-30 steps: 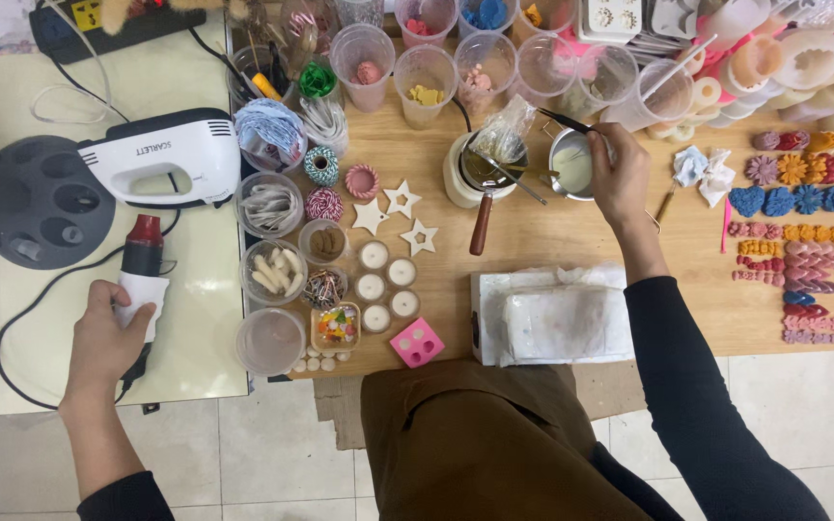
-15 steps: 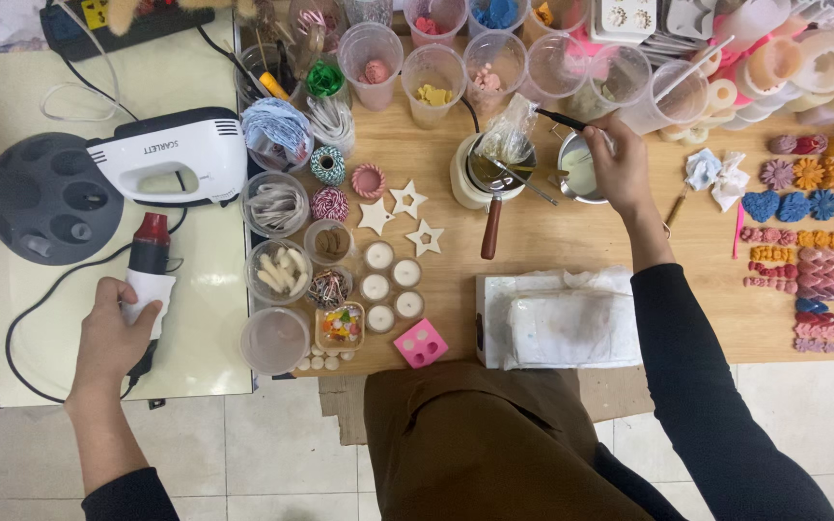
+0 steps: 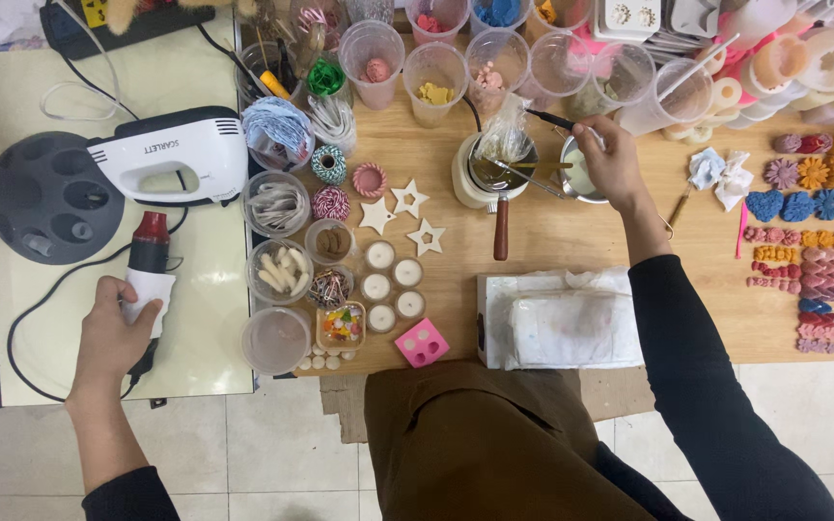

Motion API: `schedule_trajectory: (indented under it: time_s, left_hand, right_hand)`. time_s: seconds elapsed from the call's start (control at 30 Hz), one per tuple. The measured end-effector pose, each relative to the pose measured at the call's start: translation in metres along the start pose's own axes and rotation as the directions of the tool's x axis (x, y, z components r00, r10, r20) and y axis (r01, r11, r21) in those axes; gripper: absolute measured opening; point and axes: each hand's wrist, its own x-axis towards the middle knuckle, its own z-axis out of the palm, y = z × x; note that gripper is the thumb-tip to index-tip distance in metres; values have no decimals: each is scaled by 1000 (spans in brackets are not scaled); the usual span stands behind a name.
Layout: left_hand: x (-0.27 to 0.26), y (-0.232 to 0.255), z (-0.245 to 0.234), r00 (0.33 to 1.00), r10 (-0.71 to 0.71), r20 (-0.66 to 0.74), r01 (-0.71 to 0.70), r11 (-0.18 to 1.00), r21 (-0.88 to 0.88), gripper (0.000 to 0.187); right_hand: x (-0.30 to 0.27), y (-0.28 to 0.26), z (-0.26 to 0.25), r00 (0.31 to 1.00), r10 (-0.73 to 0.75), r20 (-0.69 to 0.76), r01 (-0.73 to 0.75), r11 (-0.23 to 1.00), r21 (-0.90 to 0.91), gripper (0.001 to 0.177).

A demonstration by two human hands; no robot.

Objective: The person cleans a tool with a cloth and then uses a spoon to transfer wax from a larger pot to a smaller container.

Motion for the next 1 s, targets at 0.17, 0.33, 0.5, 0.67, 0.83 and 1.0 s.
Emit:
schedule_trajectory:
  time_s: [0.17, 0.33, 0.5, 0.67, 0.83, 1.0]
  left_hand:
    - [2, -6, 3, 1000, 25, -2, -25, 1000, -14, 30]
    - [5, -14, 6, 995, 88, -46, -90, 995, -50, 35]
    - [8, -19, 10, 999, -11, -40, 9, 998, -60, 49]
    - [12, -36, 23, 989, 85, -121, -105, 980, -169, 77]
    - [14, -33, 24, 997, -64, 40, 66, 996, -55, 59]
    - [5, -26, 15, 999, -36, 20, 40, 956, -291, 52]
  right_hand:
    - [-4, -2, 0, 997, -46, 59, 39, 993, 109, 19]
    - [-19, -23, -4, 997, 3, 80, -9, 997, 72, 21]
    - [-27, -37, -8, 997, -28, 73, 24, 998, 57, 22]
    - [-34, -42, -10, 995, -91, 49, 90, 996, 15, 22]
    - [-38, -47, -7, 995, -76, 62, 71, 995, 74, 22]
    - [-41, -45, -8, 991, -128, 48, 129, 992, -1, 22]
